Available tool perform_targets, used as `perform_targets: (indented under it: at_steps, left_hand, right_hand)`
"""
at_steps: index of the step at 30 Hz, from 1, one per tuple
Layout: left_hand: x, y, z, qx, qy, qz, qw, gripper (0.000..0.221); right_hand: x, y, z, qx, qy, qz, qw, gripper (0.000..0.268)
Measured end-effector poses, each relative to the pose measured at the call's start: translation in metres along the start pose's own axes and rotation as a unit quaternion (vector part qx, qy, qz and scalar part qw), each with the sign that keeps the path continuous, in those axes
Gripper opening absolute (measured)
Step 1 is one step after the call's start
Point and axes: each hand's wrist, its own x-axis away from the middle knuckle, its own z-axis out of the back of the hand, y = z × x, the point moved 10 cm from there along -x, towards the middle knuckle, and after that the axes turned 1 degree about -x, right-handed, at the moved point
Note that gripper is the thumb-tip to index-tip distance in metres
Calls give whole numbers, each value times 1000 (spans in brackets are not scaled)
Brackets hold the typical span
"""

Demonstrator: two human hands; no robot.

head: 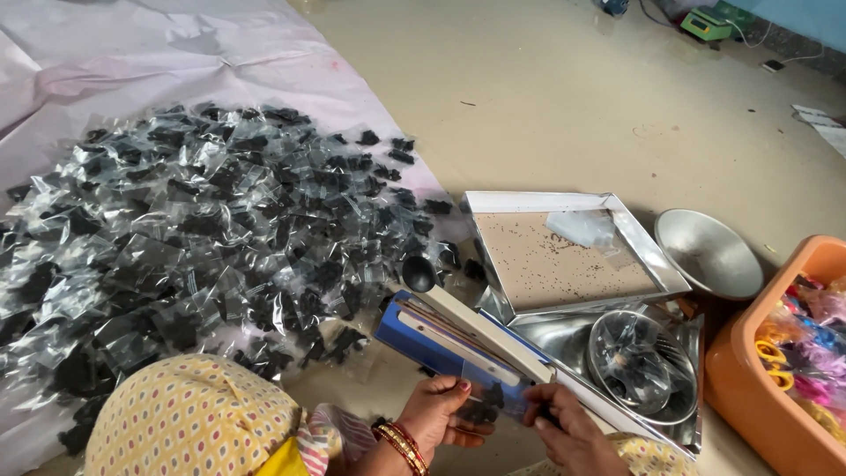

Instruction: Sealing small plastic bags containing black items using a manual heat sealer.

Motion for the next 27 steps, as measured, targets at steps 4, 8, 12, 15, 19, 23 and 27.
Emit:
perform_targets:
  at_steps: [4, 8, 12, 15, 19, 23, 27]
  left_hand:
    - [-2, -1, -2, 12, -22, 4, 1000, 32]
    - [2, 0, -7, 33, -31, 14, 999, 31]
    - [1, -1, -9, 49, -56, 16, 997, 31]
    - [-3, -4, -10, 58, -69, 14, 996, 31]
    - [-3, -6, -11, 65, -66, 15, 996, 30]
    - [0, -5, -15, 77, -67, 17, 995, 30]
    - [-1, -6, -12, 88, -64, 23, 994, 28]
  right_hand:
    - [0, 4, 19, -59, 58, -24, 996, 33]
    - [0, 1, 33, -75, 106, 25, 991, 20]
    - [8, -15, 29, -106, 129, 22, 986, 23]
    - [-3, 8, 36, -144, 134, 20, 980, 15]
    - [-5, 7, 25, -120, 138, 21, 983, 19]
    - [9, -23, 10, -136, 137, 55, 980, 36]
    - [19, -42, 18, -214, 139, 84, 963, 30]
